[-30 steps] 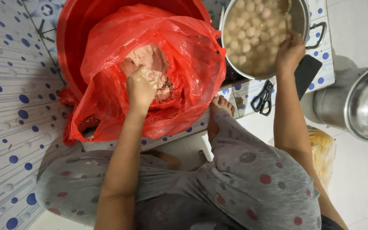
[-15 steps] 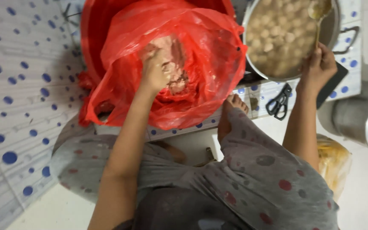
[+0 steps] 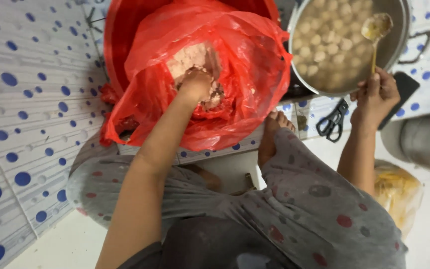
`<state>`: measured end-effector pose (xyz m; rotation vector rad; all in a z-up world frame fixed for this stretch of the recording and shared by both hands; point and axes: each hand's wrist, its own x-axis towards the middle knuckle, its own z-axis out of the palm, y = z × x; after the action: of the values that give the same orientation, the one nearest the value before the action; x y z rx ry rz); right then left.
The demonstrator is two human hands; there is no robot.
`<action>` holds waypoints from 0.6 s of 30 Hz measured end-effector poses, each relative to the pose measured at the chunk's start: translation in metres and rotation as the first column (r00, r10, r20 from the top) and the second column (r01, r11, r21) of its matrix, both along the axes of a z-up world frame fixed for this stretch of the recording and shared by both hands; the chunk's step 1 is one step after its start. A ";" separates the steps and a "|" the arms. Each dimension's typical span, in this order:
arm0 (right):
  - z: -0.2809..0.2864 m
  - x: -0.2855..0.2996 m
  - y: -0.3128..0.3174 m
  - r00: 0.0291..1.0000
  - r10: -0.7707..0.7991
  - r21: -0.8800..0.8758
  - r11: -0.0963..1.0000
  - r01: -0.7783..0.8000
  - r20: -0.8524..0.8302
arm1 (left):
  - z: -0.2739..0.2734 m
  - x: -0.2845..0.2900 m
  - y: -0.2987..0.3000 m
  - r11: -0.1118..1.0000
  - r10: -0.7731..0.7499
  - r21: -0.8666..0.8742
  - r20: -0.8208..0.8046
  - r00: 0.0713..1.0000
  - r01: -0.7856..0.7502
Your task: A person is manually forming meatballs by squeezing meat dough through their hand and scooping the portions into a pot of water with a spoon.
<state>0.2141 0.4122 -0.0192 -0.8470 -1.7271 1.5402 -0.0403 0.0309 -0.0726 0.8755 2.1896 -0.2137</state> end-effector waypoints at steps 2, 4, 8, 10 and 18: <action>0.000 0.007 0.000 0.999 -0.034 0.020 0.999 0.034 0.004 | -0.011 0.005 0.000 0.995 -0.097 -0.040 -0.019 0.995 0.096; 0.000 0.004 0.006 0.997 -0.052 -0.047 0.998 0.049 -0.065 | -0.030 -0.003 0.003 0.970 -0.155 -0.186 0.030 0.987 0.158; 0.026 0.006 0.006 0.983 -0.172 -0.122 0.979 0.163 -0.063 | 0.014 0.004 0.022 0.933 -0.206 -0.283 0.085 0.975 0.221; 0.038 0.012 0.003 0.985 -0.168 -0.154 0.973 0.170 0.021 | 0.011 0.011 0.018 0.937 -0.201 -0.286 0.023 0.979 0.199; 0.038 0.049 0.023 0.978 -0.181 -0.186 0.970 0.159 -0.104 | 0.048 0.005 0.033 0.863 -0.033 -0.477 0.273 0.961 0.165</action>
<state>0.2627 0.4355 0.0190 -0.9442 -1.4092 1.6096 -0.0353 0.0635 -0.0251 0.6752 1.7276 -0.6497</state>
